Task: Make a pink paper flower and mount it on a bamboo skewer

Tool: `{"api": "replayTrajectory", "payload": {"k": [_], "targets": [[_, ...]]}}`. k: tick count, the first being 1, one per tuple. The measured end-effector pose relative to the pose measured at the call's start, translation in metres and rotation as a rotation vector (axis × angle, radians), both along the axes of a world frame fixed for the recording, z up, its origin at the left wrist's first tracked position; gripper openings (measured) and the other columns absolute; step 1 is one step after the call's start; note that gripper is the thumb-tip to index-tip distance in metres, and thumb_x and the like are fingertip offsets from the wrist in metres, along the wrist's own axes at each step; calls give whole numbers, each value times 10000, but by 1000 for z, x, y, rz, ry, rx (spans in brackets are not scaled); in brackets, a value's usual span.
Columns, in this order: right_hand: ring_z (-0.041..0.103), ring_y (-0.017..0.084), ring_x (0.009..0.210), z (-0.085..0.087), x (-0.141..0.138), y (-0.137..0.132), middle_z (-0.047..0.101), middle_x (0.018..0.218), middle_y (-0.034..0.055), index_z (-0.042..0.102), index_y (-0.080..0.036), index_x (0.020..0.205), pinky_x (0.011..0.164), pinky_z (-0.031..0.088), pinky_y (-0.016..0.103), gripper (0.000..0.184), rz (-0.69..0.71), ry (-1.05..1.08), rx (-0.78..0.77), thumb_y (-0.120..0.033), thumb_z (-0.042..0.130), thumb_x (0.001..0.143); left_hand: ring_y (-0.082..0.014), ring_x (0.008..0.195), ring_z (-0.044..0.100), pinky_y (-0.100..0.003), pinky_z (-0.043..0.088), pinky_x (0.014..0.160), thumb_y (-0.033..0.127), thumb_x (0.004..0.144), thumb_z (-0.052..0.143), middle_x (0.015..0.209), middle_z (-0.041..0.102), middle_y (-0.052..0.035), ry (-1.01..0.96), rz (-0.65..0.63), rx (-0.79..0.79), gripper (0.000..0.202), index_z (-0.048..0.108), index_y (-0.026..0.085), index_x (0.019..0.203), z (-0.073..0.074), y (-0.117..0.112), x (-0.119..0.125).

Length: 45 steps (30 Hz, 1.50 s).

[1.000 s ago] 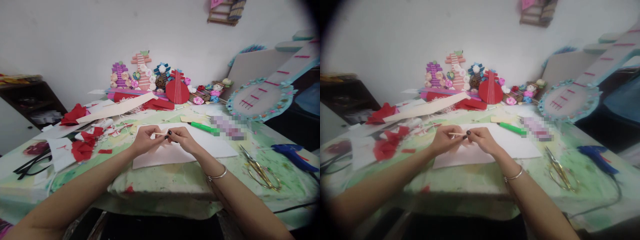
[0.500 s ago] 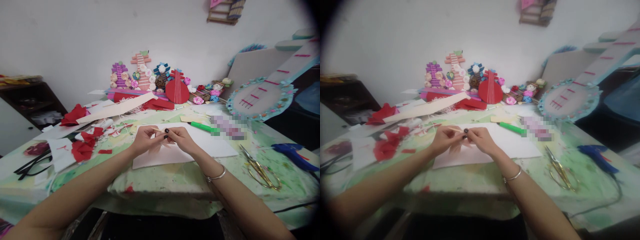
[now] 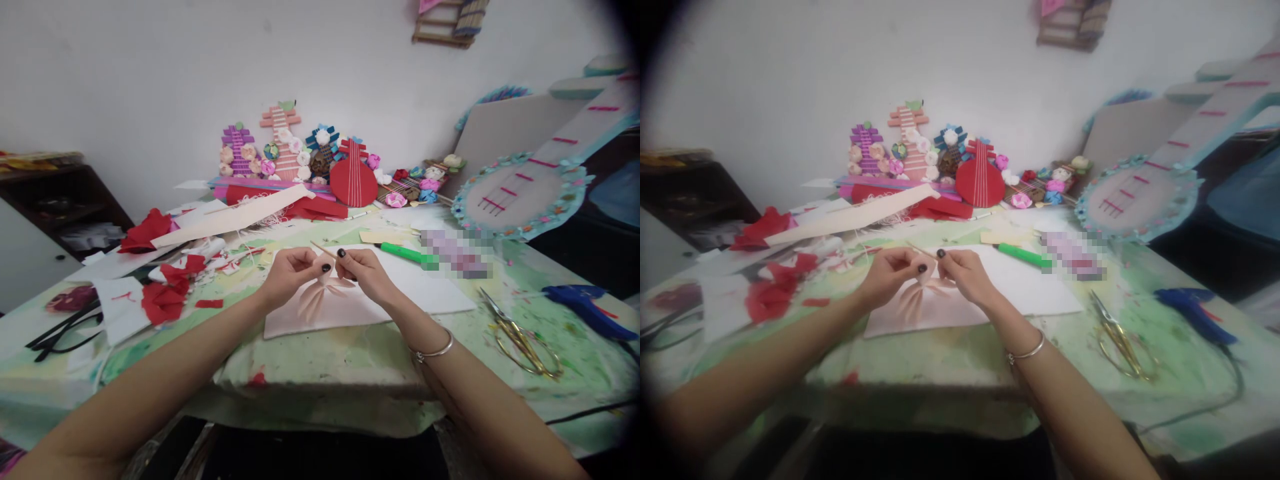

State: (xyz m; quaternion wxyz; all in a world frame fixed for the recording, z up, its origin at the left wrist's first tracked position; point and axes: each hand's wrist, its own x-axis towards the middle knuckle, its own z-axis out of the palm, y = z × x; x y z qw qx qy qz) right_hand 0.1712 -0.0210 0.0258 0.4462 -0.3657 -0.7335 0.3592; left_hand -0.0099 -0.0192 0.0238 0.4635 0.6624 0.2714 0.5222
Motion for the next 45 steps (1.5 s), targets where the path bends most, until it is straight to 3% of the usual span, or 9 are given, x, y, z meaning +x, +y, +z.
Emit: {"api": "replayTrajectory", "payload": {"k": [3,7,13,23,29,34,39,45], "targets": [[300,76,453,0,1,2,349,465,-54,552,-154,651,464,223,232,436,-21,84,-28,-515,443,869,-67,546,502,-192,393,553,298,711,724,570,565,17,-66,-66,-124,253,573,119,614,-2,6,-1],[337,79,473,4,2,2,408,517,-50,565,-161,776,467,256,222,361,-38,141,-14,-504,483,852,-79,577,530,-203,417,589,330,701,731,614,595,-2,-127,-122,-268,273,573,113,648,0,9,-1],[384,86,554,3,-2,0,484,639,-30,584,-165,855,508,301,214,326,-95,9,3,-468,632,745,-92,577,541,-227,442,613,377,721,705,602,564,6,-119,-176,-334,299,560,122,659,0,10,-2],[343,83,539,2,-1,-2,437,569,-37,600,-152,713,519,271,219,220,-167,-146,180,-360,592,783,-65,509,495,-189,388,519,391,700,717,581,521,37,-65,-180,-378,322,520,138,677,-1,10,-2],[329,77,518,4,-3,-6,419,543,-46,577,-157,662,515,254,219,160,-237,-197,258,-275,581,771,-120,664,593,-245,469,626,177,581,796,735,596,6,-60,-299,-359,357,531,147,819,1,7,-3],[336,77,511,6,-4,-8,452,550,-39,583,-162,659,528,267,220,132,-232,-251,330,-231,568,770,-114,672,590,-231,452,628,162,622,754,755,596,-4,-23,-223,-319,267,566,134,811,0,8,-3],[373,92,524,5,-4,-8,482,567,-22,565,-173,651,543,284,226,129,-260,-306,464,-194,536,775,-121,711,582,-235,434,656,272,699,719,788,627,-35,5,-176,-299,228,636,118,846,0,10,-3],[419,109,553,0,-5,-6,518,597,-4,556,-182,661,560,297,232,142,-288,-339,539,-206,506,791,-81,579,512,-209,391,576,277,660,748,631,588,13,9,-96,-245,204,633,121,723,2,9,0]]}}
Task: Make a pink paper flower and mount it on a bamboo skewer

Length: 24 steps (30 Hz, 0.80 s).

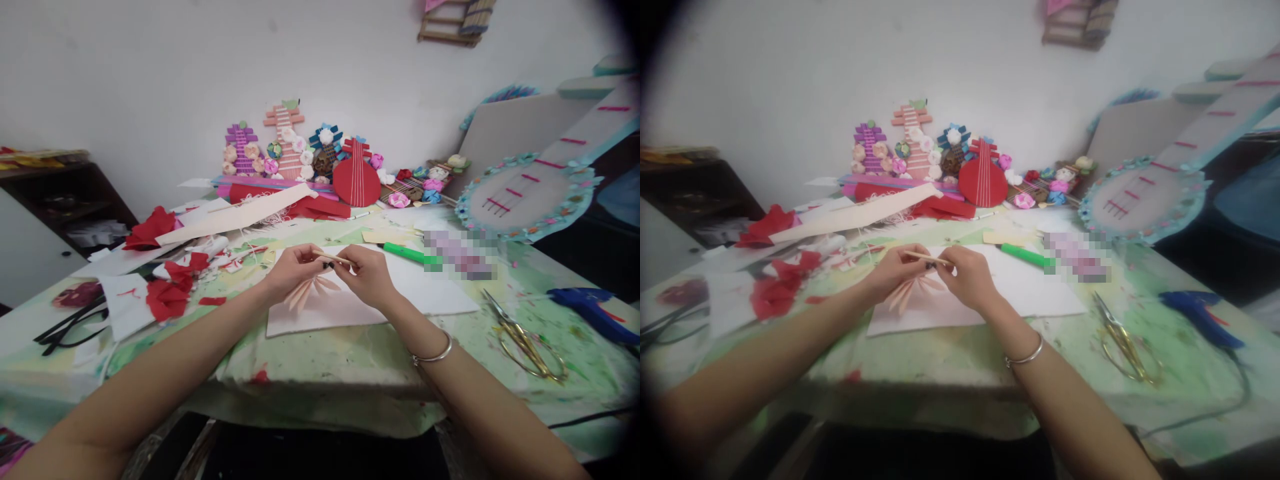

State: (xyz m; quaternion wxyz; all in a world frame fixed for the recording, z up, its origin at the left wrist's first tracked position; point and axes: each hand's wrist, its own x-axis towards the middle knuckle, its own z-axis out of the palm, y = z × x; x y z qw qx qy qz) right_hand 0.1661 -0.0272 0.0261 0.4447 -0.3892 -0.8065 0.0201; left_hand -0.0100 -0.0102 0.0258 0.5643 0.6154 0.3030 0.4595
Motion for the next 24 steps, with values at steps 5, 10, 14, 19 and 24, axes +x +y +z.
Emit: {"api": "replayTrajectory", "payload": {"k": [5,10,14,19,24], "targets": [[449,106,555,4,2,-1,557,616,-7,626,-175,823,579,306,230,177,-60,-19,-81,-330,540,823,-111,629,561,-230,436,584,292,683,733,684,621,-16,8,69,31,207,656,113,749,-1,-1,-1],[508,124,588,7,3,-4,603,642,9,643,-191,937,575,286,237,386,-65,-77,-196,-468,375,916,-143,671,598,-260,478,599,333,691,722,772,670,-47,-41,79,23,251,686,125,828,-3,1,-3],[520,131,581,4,3,-3,603,629,13,653,-203,935,570,289,239,405,-45,-82,-219,-395,296,953,-140,703,594,-245,457,639,278,680,726,772,686,-49,-46,114,36,229,712,132,856,-3,3,-3],[535,143,585,1,2,0,611,623,9,640,-212,1013,590,322,241,294,-44,-39,-214,-318,382,921,-147,741,594,-250,442,671,223,688,704,810,700,-50,-94,82,11,167,731,154,838,-5,2,-2],[544,140,591,2,0,-2,612,630,1,627,-217,1016,600,337,237,251,-26,2,-209,-255,409,897,-148,757,599,-259,448,690,222,679,721,825,697,-51,-156,46,-17,156,730,159,822,-6,1,-2]]}}
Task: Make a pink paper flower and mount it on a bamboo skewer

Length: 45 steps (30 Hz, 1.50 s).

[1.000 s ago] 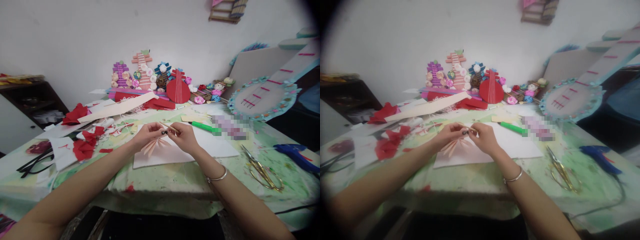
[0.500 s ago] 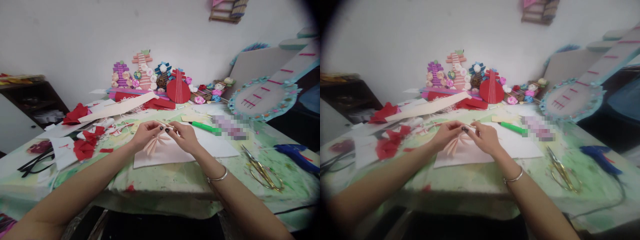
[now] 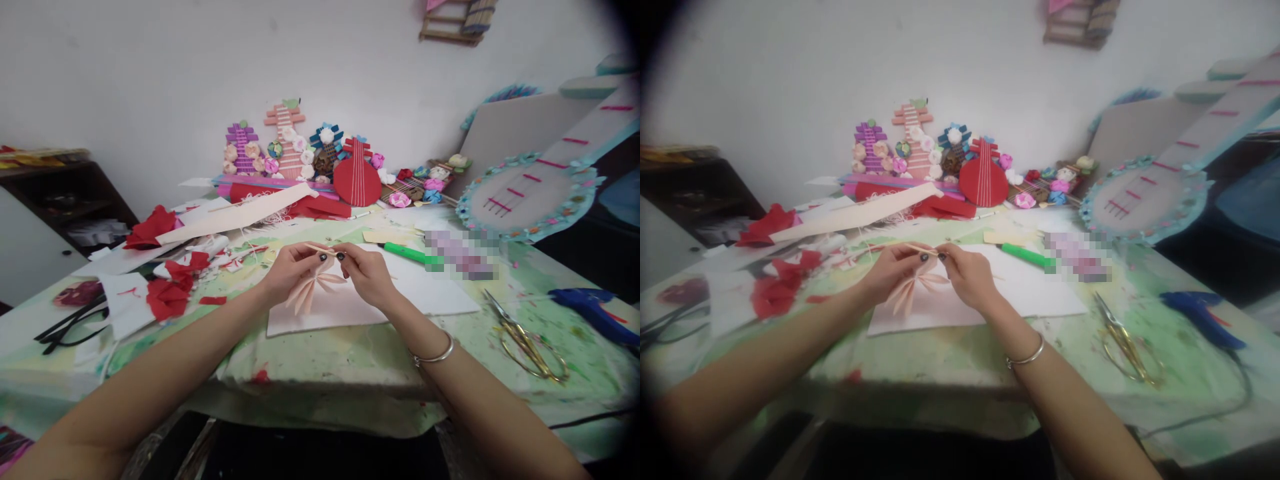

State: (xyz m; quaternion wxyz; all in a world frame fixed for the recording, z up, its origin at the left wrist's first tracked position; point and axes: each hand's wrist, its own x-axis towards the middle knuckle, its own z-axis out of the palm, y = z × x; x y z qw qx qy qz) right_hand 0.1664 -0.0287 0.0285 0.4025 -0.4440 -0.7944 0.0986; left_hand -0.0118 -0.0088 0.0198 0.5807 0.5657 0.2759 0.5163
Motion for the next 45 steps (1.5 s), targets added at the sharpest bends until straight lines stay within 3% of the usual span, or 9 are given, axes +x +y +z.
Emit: {"api": "replayTrajectory", "payload": {"k": [10,16,21,27,34,45], "targets": [[457,113,528,0,-2,-3,537,590,-24,518,-200,844,545,299,226,170,3,108,-37,-342,442,896,-127,711,602,-247,449,669,210,674,730,793,698,-44,-7,26,35,141,731,155,804,0,0,0],[503,113,543,-1,-2,-3,550,586,-40,519,-217,1001,572,339,217,147,51,118,-4,-257,423,897,-123,671,612,-236,463,634,221,662,750,749,692,-32,-34,0,4,256,702,153,904,3,-3,0],[512,104,571,-1,-2,-3,571,631,-24,580,-215,978,593,360,210,211,67,91,69,-162,403,876,-134,688,625,-241,475,643,231,652,759,748,698,-34,-31,10,8,266,702,153,899,4,-3,1],[525,103,578,-1,-1,-3,599,655,-15,607,-208,974,591,374,206,229,59,105,94,-148,419,857,-134,702,622,-235,475,641,221,673,743,773,702,-43,-19,19,39,199,713,151,856,4,-3,0],[522,99,575,-1,-2,-4,634,699,-3,623,-204,971,588,384,206,213,40,101,146,-172,442,862,-139,685,625,-256,488,636,242,654,766,768,691,-41,-41,3,36,256,686,136,873,4,-5,2],[582,126,679,-2,-9,-9,693,831,28,644,-209,977,620,406,232,220,26,23,283,-229,435,910,-59,538,501,-161,370,491,265,688,745,614,565,33,-38,34,63,235,562,140,770,8,-10,4]]}}
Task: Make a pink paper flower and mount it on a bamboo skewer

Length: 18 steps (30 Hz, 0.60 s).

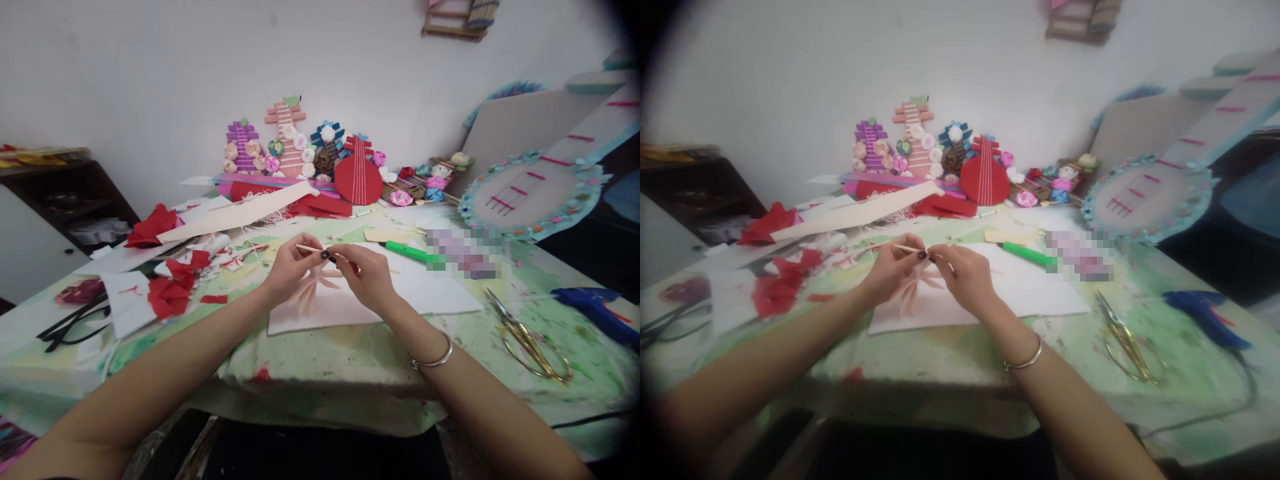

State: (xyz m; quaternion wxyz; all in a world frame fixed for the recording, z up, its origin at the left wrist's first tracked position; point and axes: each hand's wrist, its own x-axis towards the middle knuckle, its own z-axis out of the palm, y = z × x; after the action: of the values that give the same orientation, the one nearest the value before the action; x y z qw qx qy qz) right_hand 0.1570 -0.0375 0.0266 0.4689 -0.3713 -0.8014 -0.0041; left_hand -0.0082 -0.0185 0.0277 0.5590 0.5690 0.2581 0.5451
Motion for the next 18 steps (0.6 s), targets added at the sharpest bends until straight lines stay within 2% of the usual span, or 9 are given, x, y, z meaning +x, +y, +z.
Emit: {"api": "replayTrajectory", "payload": {"k": [5,10,18], "targets": [[584,129,682,-3,-3,-1,693,801,31,657,-203,960,629,415,241,201,-21,7,35,-245,469,901,-63,555,504,-168,375,511,269,683,745,616,548,30,26,36,9,220,576,137,731,-3,3,-1],[568,115,658,-3,-2,0,693,826,13,653,-221,950,628,415,230,190,28,75,-40,-222,473,890,-83,551,532,-188,395,513,281,655,760,605,574,21,70,97,38,220,603,139,716,-5,3,-2],[463,94,528,1,1,-1,601,642,-18,579,-195,957,568,364,220,148,10,117,-147,-286,521,855,-100,542,565,-209,440,519,279,622,778,602,634,-5,113,202,134,206,644,136,685,-1,1,-1]]}}
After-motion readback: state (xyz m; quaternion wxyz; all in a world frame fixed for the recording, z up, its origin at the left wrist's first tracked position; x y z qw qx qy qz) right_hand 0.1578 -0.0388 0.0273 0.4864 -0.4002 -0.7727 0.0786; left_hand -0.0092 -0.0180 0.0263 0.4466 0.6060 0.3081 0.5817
